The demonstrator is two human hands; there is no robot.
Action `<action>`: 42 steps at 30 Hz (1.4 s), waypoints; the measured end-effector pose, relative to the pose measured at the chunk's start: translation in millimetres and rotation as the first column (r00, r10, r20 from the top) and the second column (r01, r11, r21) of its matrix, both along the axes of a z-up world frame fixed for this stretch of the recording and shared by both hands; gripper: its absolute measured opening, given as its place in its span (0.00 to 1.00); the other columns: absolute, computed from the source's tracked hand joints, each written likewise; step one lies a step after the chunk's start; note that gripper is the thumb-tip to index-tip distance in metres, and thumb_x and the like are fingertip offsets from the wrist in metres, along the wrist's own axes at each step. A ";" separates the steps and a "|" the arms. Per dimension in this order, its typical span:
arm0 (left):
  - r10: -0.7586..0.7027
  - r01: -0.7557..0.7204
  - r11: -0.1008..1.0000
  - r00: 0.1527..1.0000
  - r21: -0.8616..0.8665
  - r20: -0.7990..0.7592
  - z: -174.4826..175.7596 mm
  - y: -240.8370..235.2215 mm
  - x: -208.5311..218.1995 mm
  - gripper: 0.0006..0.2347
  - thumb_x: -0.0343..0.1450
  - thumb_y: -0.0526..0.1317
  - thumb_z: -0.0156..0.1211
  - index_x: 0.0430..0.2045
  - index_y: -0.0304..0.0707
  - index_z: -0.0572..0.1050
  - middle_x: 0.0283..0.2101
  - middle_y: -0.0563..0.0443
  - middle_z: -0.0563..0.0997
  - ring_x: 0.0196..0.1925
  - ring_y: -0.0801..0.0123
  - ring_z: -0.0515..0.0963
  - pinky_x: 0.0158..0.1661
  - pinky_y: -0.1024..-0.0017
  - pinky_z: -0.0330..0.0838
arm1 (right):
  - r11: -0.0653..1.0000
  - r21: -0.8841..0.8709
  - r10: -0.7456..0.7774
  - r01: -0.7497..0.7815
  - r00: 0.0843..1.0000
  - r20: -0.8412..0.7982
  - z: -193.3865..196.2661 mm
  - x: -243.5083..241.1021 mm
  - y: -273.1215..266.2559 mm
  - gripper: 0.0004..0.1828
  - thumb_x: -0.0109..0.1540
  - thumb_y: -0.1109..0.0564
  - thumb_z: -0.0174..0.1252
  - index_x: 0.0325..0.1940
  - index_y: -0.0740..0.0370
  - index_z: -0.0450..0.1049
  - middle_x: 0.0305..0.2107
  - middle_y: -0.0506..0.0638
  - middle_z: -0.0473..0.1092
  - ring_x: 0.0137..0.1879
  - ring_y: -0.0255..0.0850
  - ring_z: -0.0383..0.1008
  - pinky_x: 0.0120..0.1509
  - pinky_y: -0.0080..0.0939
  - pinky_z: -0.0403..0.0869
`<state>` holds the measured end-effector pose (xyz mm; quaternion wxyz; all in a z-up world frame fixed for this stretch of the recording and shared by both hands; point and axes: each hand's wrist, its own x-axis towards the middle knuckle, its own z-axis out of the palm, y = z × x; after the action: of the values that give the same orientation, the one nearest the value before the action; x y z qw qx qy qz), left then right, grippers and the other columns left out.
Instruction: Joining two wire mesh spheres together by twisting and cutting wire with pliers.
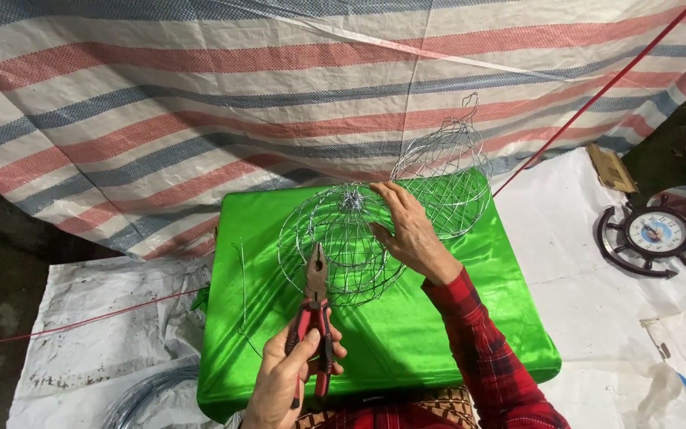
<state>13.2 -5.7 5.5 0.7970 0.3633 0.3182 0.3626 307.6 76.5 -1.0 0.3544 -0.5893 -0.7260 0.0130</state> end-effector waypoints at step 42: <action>0.003 0.021 0.990 0.985 -0.137 0.174 27.6 0.8 43.4 0.20 0.75 0.37 0.42 0.63 0.27 0.65 0.41 0.31 0.80 0.37 0.56 0.81 0.30 0.64 0.79 | 0.965 0.207 -0.100 0.158 0.959 -0.267 -2.6 -41.7 -16.3 0.35 0.58 0.73 0.50 0.70 0.59 0.61 0.63 0.57 0.63 0.68 0.51 0.66 0.73 0.46 0.68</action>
<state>56.6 -4.9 33.0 0.8466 0.2757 0.2700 0.3666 265.9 60.3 -3.7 0.5093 -0.5847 -0.6311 -0.0177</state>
